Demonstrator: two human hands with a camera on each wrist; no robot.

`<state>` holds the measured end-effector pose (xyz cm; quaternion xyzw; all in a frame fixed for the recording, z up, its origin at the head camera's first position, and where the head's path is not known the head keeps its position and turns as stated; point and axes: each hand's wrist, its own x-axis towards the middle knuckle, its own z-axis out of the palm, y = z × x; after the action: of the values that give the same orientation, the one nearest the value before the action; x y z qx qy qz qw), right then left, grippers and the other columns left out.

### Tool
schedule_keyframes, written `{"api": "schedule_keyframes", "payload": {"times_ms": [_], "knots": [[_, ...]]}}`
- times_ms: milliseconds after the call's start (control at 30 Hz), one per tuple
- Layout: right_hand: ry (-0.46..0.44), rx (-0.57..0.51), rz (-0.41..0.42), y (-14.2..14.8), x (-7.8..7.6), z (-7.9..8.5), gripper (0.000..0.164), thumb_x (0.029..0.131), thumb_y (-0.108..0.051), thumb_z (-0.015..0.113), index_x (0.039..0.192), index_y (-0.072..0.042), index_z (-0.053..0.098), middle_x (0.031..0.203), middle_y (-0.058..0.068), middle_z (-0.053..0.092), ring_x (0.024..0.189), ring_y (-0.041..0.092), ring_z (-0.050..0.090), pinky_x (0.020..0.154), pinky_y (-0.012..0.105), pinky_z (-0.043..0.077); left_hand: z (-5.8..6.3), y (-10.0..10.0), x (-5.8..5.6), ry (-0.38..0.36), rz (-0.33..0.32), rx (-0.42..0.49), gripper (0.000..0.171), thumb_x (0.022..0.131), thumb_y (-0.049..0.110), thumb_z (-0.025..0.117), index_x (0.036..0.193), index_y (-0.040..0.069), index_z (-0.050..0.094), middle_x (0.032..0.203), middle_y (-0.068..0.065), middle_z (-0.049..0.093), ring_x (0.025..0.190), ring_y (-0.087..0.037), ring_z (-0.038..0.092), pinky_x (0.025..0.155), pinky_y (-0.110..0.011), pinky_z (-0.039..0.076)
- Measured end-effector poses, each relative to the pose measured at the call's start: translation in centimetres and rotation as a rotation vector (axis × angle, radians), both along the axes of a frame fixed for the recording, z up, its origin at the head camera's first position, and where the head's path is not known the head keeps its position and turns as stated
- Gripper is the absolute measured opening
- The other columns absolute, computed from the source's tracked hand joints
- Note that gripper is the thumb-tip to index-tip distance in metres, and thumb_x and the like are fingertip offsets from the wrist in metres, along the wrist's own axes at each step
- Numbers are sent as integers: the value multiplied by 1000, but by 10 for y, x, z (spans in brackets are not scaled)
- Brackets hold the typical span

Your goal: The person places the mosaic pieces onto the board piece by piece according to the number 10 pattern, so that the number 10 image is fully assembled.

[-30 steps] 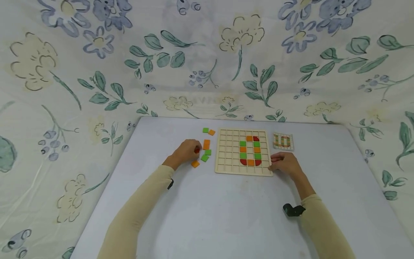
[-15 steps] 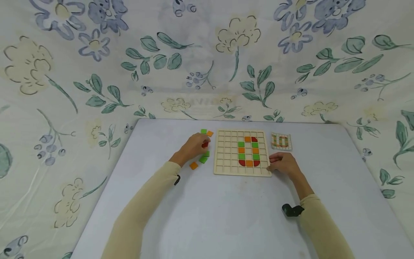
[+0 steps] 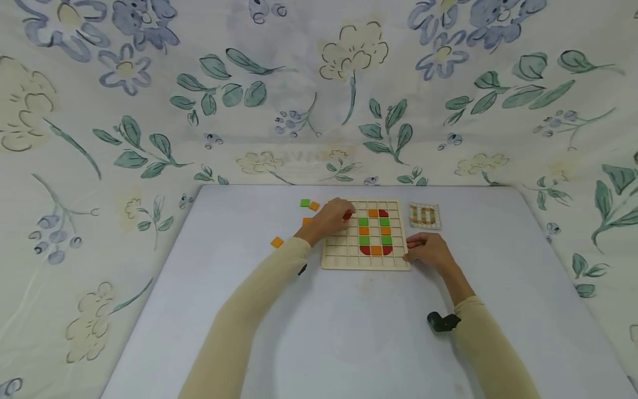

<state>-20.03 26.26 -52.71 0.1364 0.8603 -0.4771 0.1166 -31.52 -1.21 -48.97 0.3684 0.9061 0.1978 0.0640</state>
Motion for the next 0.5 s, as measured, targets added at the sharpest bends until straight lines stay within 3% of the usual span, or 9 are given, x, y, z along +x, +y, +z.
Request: {"api": "schedule_keyframes", "payload": {"times_ms": [300,500], "knots": [[12,1,-4,0,0,2,48,72,-11,82,115,0,64,102,12,65,92,26,59,84,35,47,-14,35,-14,-29,42,71,23,89,2,64,113,1,66,106,-9,65,95,-23,52,87,-30,45],[8,-5,-15,0,0,0,48,71,-11,83,115,0,65,101,13,65,92,26,58,83,36,47,-23,47,-15,-31,107,60,21,88,1,64,109,1,65,98,-8,61,90,-23,49,80,-32,44]]}}
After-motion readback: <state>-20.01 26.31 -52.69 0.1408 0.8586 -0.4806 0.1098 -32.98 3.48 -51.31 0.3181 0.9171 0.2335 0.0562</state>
